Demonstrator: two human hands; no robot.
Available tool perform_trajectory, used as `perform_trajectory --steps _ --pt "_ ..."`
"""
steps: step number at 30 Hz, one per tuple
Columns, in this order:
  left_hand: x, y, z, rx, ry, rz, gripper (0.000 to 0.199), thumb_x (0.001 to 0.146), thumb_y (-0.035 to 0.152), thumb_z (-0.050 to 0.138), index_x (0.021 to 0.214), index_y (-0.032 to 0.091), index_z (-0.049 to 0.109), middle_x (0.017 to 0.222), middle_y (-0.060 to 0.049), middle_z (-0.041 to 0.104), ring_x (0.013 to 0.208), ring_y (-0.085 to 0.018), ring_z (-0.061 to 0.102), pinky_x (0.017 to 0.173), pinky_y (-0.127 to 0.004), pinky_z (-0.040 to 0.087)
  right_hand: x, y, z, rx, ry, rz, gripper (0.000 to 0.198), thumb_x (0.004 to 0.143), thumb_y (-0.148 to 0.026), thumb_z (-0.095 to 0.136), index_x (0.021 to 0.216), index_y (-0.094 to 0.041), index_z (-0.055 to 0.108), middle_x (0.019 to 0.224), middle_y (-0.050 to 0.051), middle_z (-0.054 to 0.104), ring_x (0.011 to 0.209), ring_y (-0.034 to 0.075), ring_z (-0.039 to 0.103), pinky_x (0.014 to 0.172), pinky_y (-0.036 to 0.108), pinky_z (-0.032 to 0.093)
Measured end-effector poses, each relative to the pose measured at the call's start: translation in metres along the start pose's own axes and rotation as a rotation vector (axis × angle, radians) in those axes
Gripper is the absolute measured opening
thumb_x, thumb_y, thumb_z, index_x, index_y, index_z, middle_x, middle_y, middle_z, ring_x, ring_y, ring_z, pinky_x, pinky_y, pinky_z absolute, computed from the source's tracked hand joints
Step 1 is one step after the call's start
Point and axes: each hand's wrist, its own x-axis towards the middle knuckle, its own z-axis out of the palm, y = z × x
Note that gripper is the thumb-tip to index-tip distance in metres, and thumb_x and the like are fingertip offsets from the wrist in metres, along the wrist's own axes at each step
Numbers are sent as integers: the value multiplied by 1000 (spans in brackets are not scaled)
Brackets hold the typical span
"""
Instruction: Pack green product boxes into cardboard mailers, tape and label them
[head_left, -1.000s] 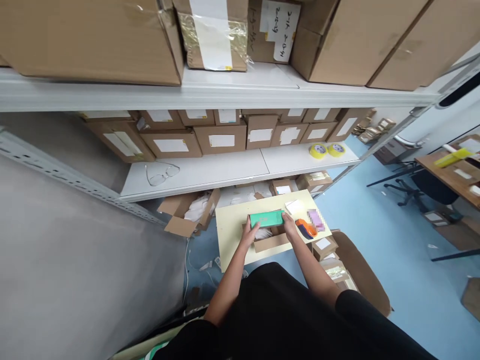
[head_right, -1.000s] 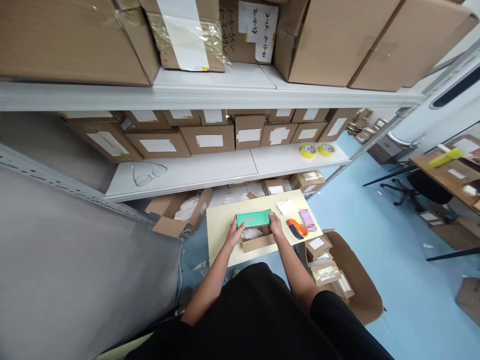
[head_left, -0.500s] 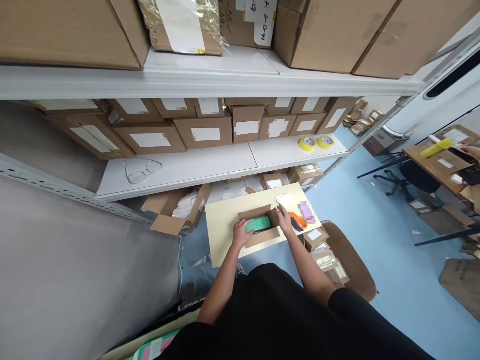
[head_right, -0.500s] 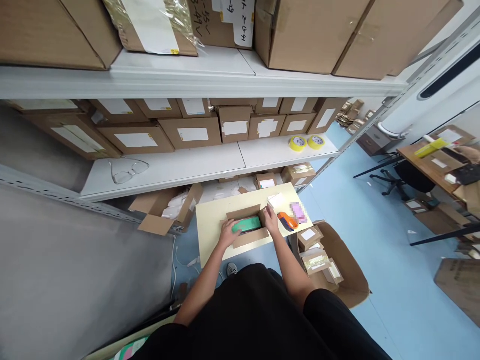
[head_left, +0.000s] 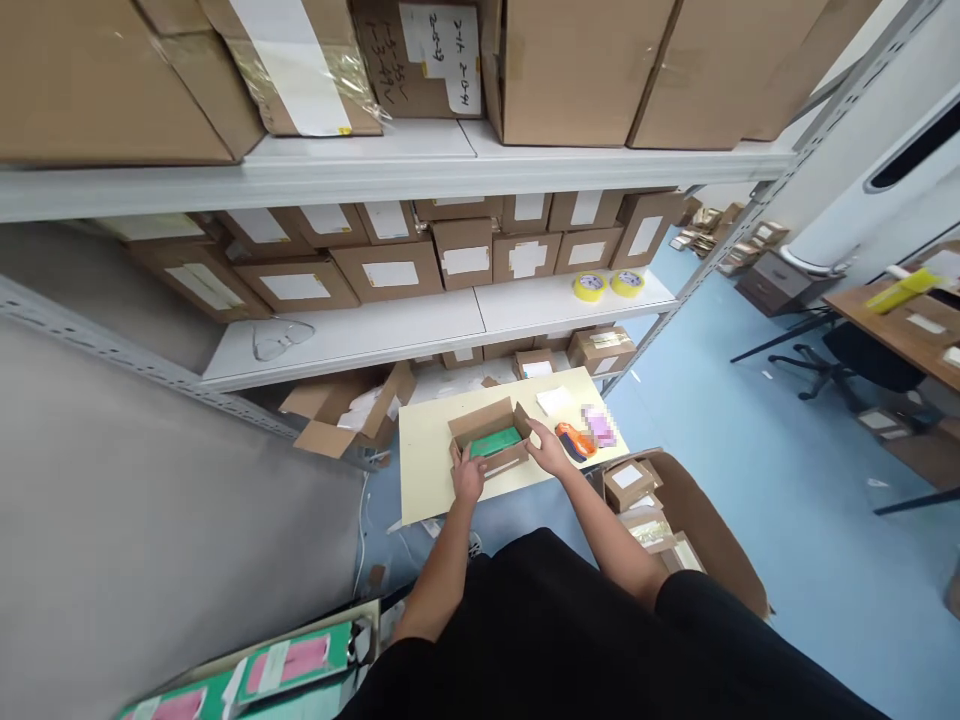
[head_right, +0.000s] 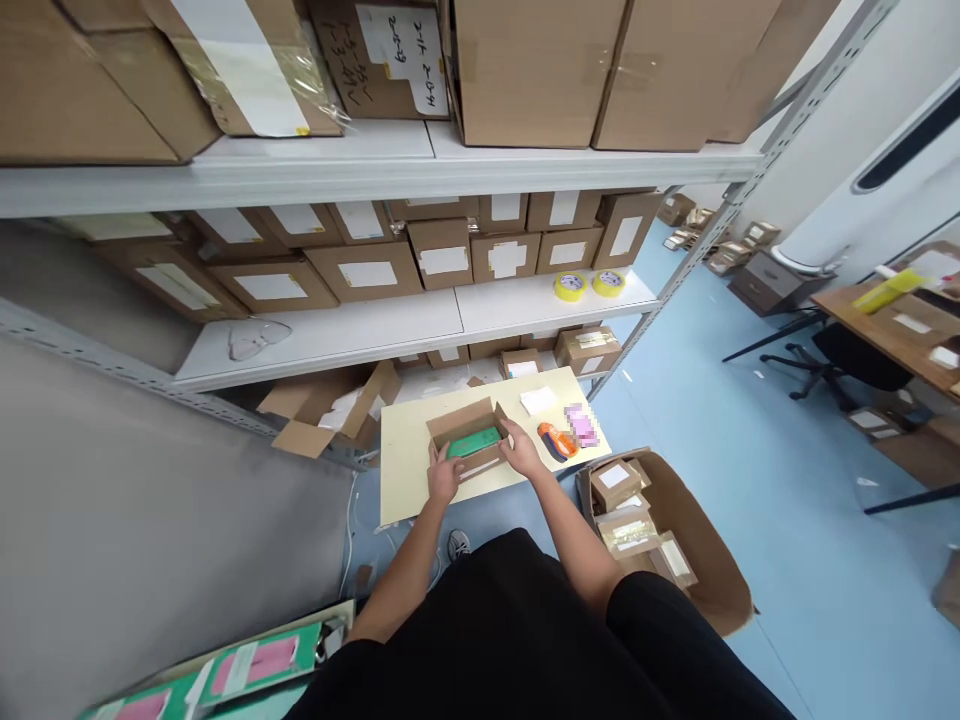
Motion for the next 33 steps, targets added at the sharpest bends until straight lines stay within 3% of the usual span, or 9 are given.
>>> perform_trajectory --steps 6,12,20,27,33 --pt "-78 45 22 -34 196 -50 27 95 20 56 105 21 81 166 -8 41 159 -41 21 115 -61 44 -24 -1 -50 -3 -51 -162 59 94 -32 59 153 -24 53 161 12 48 151 29 43 124 52 37" --pt "-185 74 50 -80 418 -112 27 94 21 56 105 24 81 165 -6 43 159 -36 25 123 -59 36 -63 -2 -54 41 -166 -303 57 96 -33 57 152 -25 54 161 11 48 151 28 43 125 52 36" --pt "-315 87 60 -122 539 -402 25 93 20 59 102 25 81 165 -7 43 158 -35 27 122 -58 38 -117 -47 -6 113 -477 -455 56 95 -35 58 150 -27 57 160 10 49 151 31 42 126 56 35" --pt "-423 66 68 -153 747 -620 24 94 24 58 102 23 82 165 -8 43 157 -37 28 121 -60 37 -185 -126 53 148 -707 -716 54 96 -35 58 149 -27 59 162 9 47 153 31 39 126 55 34" --pt "-527 53 65 -156 857 -796 24 94 23 59 102 25 82 166 -5 41 157 -37 27 122 -59 36 -272 -196 108 146 -855 -896 55 95 -31 58 149 -26 58 164 9 44 154 31 38 127 55 32"
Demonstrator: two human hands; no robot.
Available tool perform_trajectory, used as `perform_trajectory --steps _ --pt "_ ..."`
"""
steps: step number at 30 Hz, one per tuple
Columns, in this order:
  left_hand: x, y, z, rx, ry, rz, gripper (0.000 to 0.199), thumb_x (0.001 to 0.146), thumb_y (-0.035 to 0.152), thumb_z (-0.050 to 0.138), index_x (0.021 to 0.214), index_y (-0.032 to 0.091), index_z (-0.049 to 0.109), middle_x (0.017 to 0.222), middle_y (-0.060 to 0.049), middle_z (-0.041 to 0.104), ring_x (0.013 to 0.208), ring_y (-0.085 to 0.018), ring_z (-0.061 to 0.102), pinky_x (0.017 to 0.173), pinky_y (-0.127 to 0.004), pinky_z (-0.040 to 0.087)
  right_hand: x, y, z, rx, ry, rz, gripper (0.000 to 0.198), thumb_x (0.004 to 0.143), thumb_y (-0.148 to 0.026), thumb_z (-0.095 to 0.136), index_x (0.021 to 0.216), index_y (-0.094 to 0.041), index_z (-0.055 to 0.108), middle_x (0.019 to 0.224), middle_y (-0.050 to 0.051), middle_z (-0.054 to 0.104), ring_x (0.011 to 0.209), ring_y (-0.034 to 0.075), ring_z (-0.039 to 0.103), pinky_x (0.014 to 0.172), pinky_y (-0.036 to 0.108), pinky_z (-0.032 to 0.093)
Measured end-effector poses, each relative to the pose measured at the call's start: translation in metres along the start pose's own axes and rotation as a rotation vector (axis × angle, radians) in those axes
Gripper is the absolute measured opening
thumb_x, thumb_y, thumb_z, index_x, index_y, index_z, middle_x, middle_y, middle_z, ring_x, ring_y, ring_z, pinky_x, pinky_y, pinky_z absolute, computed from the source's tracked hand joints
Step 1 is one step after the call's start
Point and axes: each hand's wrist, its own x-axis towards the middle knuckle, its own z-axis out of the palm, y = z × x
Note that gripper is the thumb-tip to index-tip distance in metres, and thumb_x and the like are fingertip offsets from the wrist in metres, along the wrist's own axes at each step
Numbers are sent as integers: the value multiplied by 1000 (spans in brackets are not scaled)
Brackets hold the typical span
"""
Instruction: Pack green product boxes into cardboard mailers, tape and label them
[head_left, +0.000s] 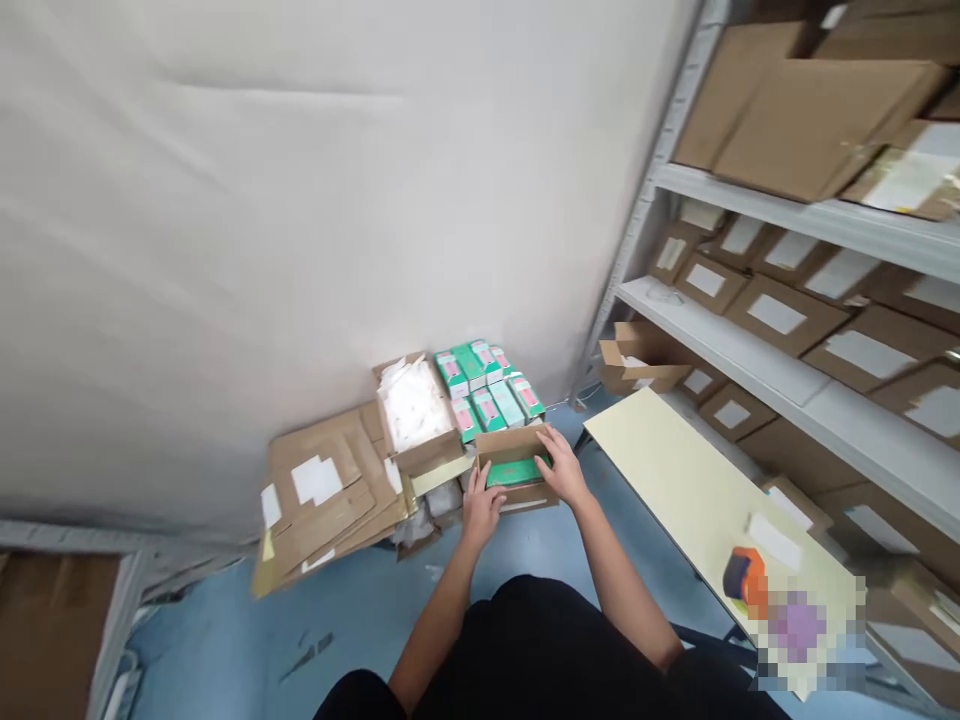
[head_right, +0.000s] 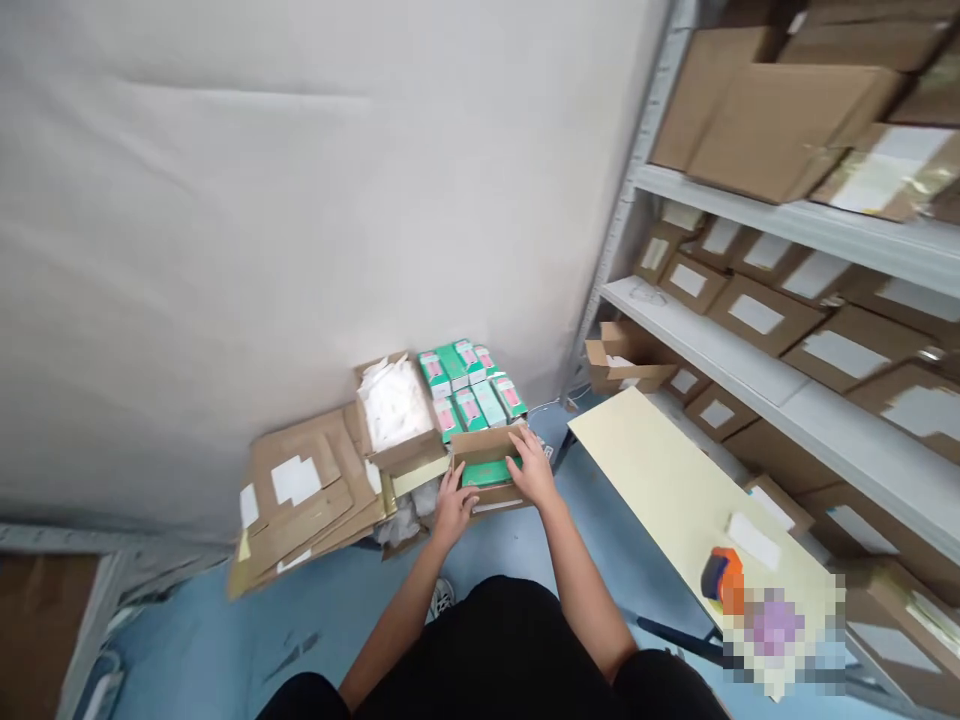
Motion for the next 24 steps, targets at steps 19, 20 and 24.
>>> perform_trajectory --steps 19,20,24 --pt "-56 -187 -133 17 56 -291 26 93 22 59 103 28 81 167 -2 40 158 -38 24 119 -62 37 139 -130 267 -128 -362 -39 59 86 -21 68 145 -21 61 166 14 39 150 32 43 123 47 37" --pt "-54 -190 -132 13 61 -291 25 94 22 58 103 27 81 167 -2 40 158 -38 24 119 -62 37 147 -130 275 -160 -389 -23 60 86 -20 69 145 -21 61 166 14 38 148 33 46 122 46 39" --pt "-48 -195 -125 5 77 -297 27 95 21 56 102 27 81 165 -2 43 157 -38 25 119 -62 37 180 -126 303 -273 -554 27 62 84 -17 72 145 -23 61 170 15 30 132 32 62 112 42 48"
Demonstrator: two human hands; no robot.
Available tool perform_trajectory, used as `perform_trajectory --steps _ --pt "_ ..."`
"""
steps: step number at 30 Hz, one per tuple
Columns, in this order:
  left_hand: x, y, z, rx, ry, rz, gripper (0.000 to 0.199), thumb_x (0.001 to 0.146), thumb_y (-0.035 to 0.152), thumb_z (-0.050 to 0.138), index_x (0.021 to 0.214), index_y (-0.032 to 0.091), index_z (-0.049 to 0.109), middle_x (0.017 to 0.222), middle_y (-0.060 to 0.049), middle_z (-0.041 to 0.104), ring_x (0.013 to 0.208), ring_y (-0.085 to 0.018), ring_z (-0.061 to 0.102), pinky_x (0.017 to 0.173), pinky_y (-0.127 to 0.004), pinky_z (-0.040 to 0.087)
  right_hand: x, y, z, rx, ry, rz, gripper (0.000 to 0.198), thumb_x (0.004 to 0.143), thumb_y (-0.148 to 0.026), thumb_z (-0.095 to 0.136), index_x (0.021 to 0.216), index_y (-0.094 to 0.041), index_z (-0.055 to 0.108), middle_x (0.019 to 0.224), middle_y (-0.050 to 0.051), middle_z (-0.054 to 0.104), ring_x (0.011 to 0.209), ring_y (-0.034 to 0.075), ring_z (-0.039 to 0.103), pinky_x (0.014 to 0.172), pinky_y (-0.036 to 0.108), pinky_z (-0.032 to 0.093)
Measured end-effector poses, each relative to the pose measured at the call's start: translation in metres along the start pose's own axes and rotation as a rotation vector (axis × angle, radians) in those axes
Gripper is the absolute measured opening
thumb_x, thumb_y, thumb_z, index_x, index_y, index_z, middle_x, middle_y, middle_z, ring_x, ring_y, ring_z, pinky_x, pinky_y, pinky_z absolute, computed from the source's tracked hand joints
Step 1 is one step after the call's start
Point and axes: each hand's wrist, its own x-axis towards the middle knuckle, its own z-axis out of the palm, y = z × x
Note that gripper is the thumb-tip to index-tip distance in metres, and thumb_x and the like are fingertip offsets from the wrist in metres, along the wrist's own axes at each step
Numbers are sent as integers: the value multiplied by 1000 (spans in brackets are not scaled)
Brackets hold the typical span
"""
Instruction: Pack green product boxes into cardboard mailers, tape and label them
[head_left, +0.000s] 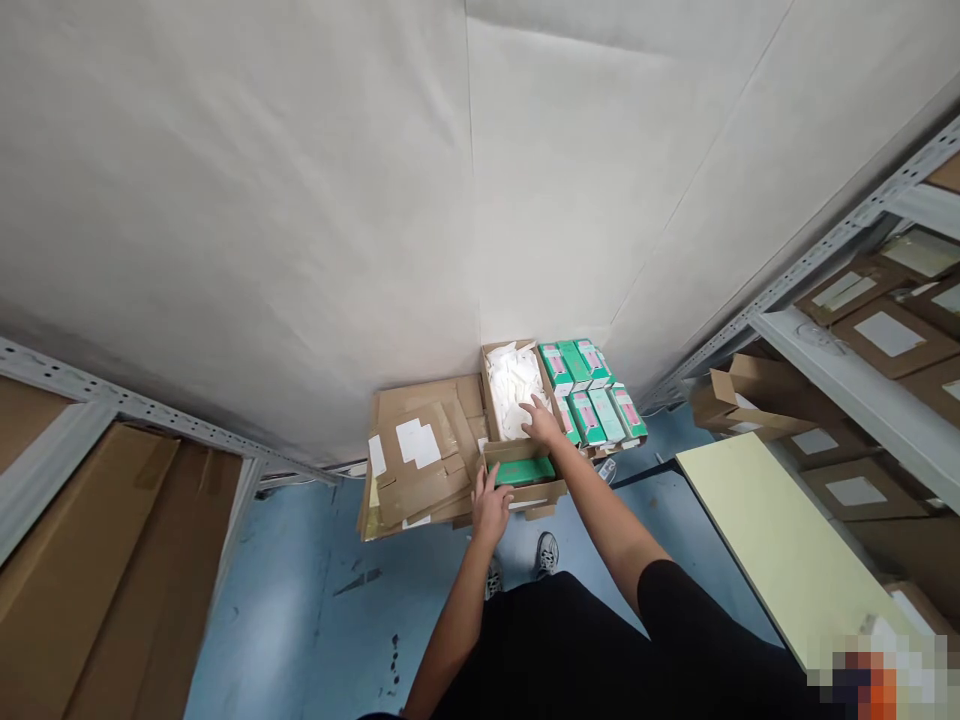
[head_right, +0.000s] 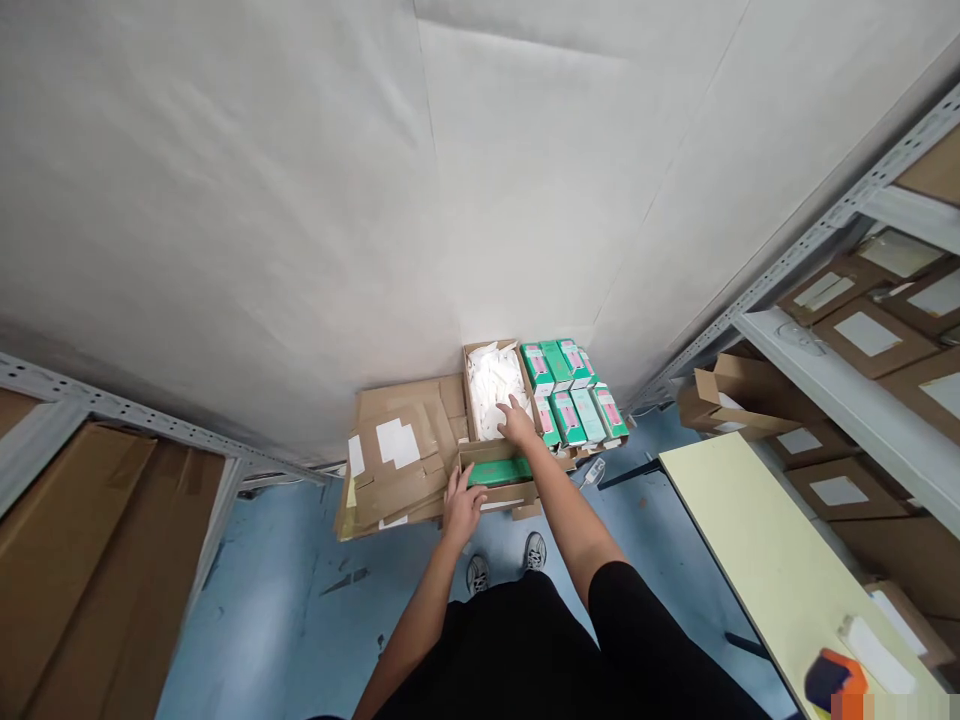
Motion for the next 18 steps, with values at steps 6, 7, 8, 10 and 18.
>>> perform_trajectory --steps 6,7,8,10,18 --pt "4 1 11 -13 6 -9 26 95 23 57 102 28 82 163 -2 46 156 -37 28 120 -59 38 51 14 20 -84 -168 14 79 75 -11 75 150 -27 56 173 18 23 105 27 77 98 35 55" --pt "4 2 12 -17 6 -10 26 96 24 56 102 28 82 164 -2 46 157 -37 27 119 -58 38 57 17 24 -97 -198 -10 80 73 -11 76 149 -28 57 173 17 23 102 26 77 96 34 56" --pt "4 2 13 -20 5 -12 27 97 26 55 102 28 82 164 -2 45 157 -36 26 119 -58 38 62 19 28 -113 -228 -38 79 71 -9 75 147 -28 60 172 16 26 100 25 77 94 32 56" --pt "4 4 14 -24 2 -18 28 98 28 53 102 28 82 165 -2 44 158 -36 25 119 -59 38 70 20 34 -144 -269 -77 69 71 -6 73 137 -25 68 164 16 42 100 24 77 93 31 55" --pt "3 13 6 -11 -38 -45 28 97 24 54 103 27 81 165 -4 43 157 -38 24 115 -65 41 72 10 24 -141 -177 -84 33 84 1 57 104 -11 81 116 17 75 106 24 71 98 28 49"
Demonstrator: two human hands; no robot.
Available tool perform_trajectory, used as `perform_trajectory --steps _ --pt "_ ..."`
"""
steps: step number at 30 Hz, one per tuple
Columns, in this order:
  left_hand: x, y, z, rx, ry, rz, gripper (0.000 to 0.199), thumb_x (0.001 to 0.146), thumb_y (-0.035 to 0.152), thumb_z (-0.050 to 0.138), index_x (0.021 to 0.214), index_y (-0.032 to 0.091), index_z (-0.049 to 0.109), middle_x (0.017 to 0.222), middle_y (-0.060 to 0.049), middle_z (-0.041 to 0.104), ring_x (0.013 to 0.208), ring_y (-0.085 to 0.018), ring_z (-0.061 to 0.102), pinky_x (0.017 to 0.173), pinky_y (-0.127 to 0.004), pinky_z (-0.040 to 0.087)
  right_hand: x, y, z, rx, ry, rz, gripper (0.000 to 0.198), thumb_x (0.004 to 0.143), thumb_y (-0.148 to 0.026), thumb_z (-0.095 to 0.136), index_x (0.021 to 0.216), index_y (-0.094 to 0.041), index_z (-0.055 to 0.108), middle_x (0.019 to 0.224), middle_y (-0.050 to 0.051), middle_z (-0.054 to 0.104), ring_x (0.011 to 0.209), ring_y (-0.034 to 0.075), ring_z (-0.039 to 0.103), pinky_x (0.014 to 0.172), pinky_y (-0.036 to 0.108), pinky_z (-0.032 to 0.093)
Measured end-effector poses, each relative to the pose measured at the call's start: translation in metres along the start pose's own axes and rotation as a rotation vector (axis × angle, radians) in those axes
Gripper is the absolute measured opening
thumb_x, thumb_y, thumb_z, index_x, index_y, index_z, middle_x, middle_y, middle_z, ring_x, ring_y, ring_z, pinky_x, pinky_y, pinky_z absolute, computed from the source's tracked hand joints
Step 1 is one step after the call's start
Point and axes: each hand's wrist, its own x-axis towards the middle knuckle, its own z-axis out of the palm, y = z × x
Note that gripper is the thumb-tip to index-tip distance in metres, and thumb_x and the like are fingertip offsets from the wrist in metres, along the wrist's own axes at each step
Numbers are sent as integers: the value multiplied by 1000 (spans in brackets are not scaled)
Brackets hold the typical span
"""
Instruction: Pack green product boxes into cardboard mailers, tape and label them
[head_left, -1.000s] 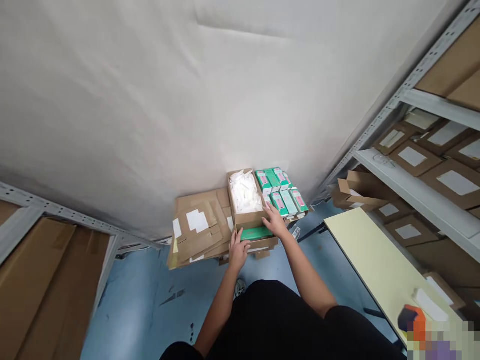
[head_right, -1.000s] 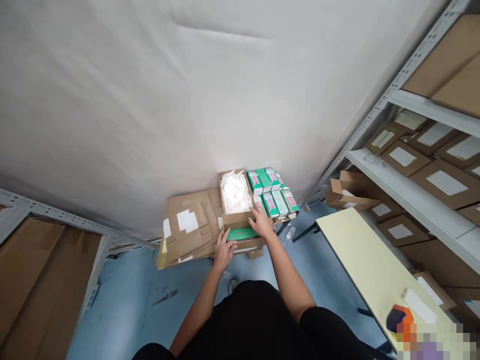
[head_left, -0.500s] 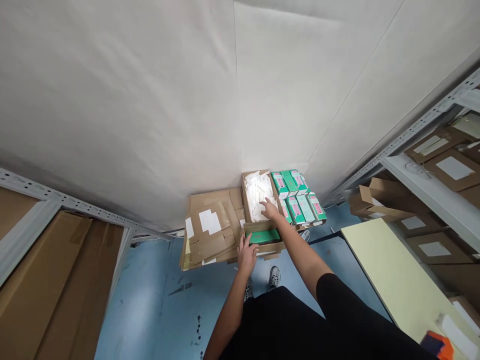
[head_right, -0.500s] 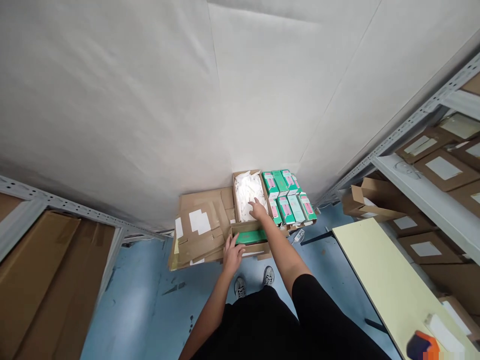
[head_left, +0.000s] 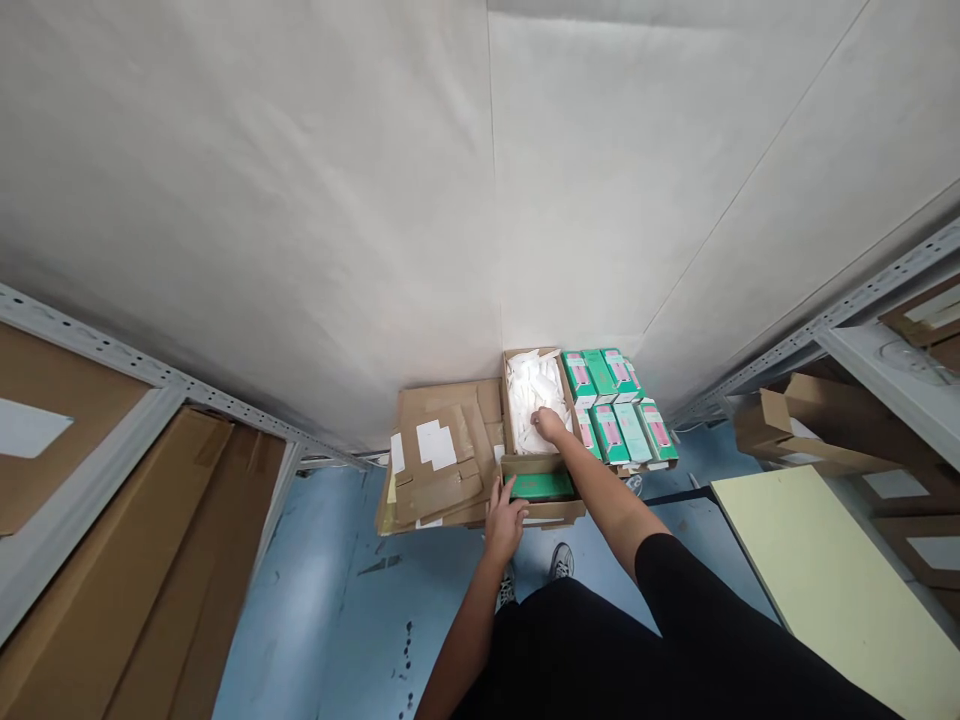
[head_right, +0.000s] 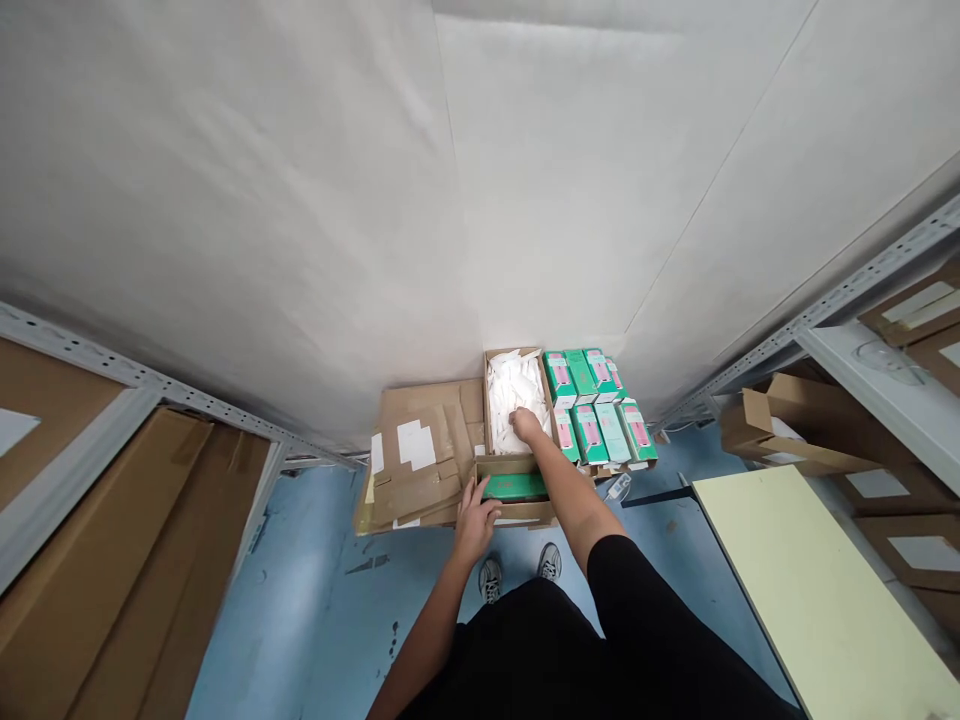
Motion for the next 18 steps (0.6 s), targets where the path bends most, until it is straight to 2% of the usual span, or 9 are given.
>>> perform_trajectory --steps 4,6,10,12,13,15,18 --pt "0 0 -1 9 -5 4 28 96 23 54 104 29 81 166 -3 41 157 -40 25 111 -68 43 -17 -4 -19 18 103 -10 37 86 0 53 107 -12 81 116 14 76 109 23 69 101 28 49" --pt "-1 -1 -1 11 -6 13 28 96 22 55 103 28 81 166 -4 42 157 -41 25 111 -69 43 -32 -6 -30 63 210 -18 37 87 -2 53 108 -15 81 115 13 76 108 23 69 101 30 50" --pt "-3 0 -1 14 25 45 29 95 18 54 102 27 80 166 -4 42 157 -41 25 112 -67 43 -82 -9 -37 274 528 -105 36 86 -7 55 106 -20 81 104 10 76 100 25 69 93 36 56" --pt "-5 1 0 9 55 80 29 97 19 53 102 26 81 167 -3 40 157 -39 25 113 -63 43 -115 -10 -32 323 604 -124 35 86 -8 55 105 -21 80 104 9 75 101 24 69 93 37 56" --pt "-6 2 0 5 68 98 30 98 20 52 102 27 81 168 -2 39 157 -39 26 113 -61 44 -133 -10 -27 323 603 -115 34 86 -9 54 105 -21 80 106 9 74 102 24 69 93 37 56" --pt "-7 4 1 -1 85 126 28 97 21 54 102 27 81 168 -2 38 156 -38 27 114 -59 44 -167 -9 -17 292 505 -76 36 86 -9 57 111 -22 79 113 10 73 104 24 70 96 38 56" --pt "-9 9 4 -2 89 169 25 95 20 58 100 27 82 168 -2 39 155 -37 31 116 -58 43 -210 -7 -8 225 275 -16 62 77 -9 67 137 -26 68 143 12 62 116 27 68 100 41 56"
